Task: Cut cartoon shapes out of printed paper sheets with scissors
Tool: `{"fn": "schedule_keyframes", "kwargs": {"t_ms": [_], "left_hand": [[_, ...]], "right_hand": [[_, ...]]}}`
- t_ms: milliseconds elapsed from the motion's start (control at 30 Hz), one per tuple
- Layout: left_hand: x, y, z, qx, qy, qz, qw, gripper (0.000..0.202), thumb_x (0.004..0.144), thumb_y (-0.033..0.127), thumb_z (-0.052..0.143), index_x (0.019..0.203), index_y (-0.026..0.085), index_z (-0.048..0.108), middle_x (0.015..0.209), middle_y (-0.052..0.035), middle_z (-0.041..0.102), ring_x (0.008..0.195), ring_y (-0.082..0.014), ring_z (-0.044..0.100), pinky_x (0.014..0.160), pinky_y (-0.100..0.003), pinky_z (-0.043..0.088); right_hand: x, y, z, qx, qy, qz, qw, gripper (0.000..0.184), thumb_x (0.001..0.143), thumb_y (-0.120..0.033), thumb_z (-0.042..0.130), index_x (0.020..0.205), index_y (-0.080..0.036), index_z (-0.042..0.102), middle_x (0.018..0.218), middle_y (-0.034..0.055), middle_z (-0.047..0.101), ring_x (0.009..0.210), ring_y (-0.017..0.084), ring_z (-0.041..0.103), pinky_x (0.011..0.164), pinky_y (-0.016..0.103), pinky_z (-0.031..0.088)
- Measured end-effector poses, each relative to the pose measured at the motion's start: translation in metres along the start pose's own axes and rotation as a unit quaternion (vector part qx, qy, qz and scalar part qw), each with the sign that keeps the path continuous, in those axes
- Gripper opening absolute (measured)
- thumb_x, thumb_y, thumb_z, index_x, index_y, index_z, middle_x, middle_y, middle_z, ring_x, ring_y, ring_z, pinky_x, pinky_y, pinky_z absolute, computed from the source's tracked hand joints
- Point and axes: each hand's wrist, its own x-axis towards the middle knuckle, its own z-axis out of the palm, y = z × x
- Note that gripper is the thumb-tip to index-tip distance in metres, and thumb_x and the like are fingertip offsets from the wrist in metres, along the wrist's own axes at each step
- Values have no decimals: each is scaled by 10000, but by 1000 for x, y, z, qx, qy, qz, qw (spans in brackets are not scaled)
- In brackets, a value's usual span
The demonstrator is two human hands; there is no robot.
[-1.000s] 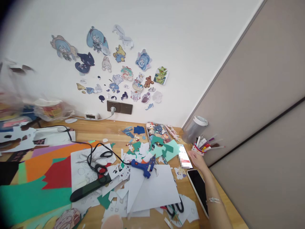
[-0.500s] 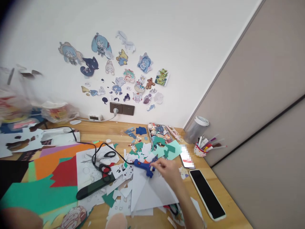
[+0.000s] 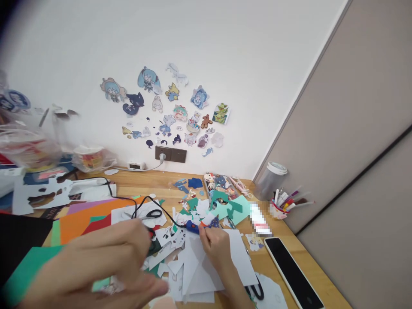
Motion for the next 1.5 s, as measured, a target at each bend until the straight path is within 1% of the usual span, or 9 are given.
{"fn": "schedule_keyframes", "kwargs": {"t_ms": [33,167,300,433,633,833,1067,1267,1500], "left_hand": [[5,-6,9,6,-10,-4,1000,223,709,147,661,576,184,486,573,56,468,531,-59,460,470,-173,357],[11,-49,51,145,-197,-60,968,132,804,243,569,678,218,603,683,49,595,640,-88,560,565,-188,395],[4,-84,89,200,-215,-78,953,251,864,256,424,714,167,605,714,-41,628,649,-175,593,519,-248,371],[-3,-94,102,204,-223,-87,949,386,898,345,322,704,163,601,691,-71,647,639,-208,600,523,-271,369],[-26,-95,79,161,-222,-127,953,355,913,284,276,803,152,587,766,-71,637,721,-194,588,625,-286,405],[-91,-80,38,78,-274,-157,946,194,870,304,415,961,187,540,809,-18,593,701,-128,545,627,-224,409],[-151,-70,22,36,-324,-128,937,495,699,470,609,1063,157,487,1034,-96,545,965,-227,489,834,-337,371],[-160,-77,23,26,-357,-76,931,556,658,538,610,1034,144,501,987,-90,576,912,-235,490,821,-378,329],[-164,-80,21,16,-375,-82,923,419,733,408,583,1068,174,491,992,-79,598,913,-233,484,812,-373,318]], "right_hand": [[0,2,-1,-7,5,5,1000,448,903,-266,409,470,-171,476,418,-5,483,410,103,446,473,242,279],[1,8,-4,-34,25,23,999,465,909,-288,402,463,-171,464,400,-23,446,388,93,402,446,247,252],[0,12,-4,-56,23,23,998,448,917,-301,399,499,-162,479,416,-57,428,385,79,391,427,219,285],[-3,9,-3,-65,-2,2,998,408,912,-326,424,545,-157,484,462,-68,456,431,76,449,462,211,378],[-5,-1,-5,-38,-58,-39,997,393,917,-302,415,576,-150,538,512,-34,545,491,96,519,525,238,408],[1,-19,-11,15,-143,-97,985,449,905,-305,391,513,-170,562,476,24,528,518,141,466,575,290,333],[3,-48,-24,86,-356,-199,909,260,754,-458,621,855,-220,654,756,13,617,729,168,464,701,298,353],[-9,-58,-13,100,-413,-240,873,404,715,-527,623,1012,-254,604,826,13,584,794,189,465,713,321,365],[-17,-63,-3,87,-460,-247,849,432,703,-526,629,1040,-267,553,899,29,589,837,231,472,714,367,390]]}}
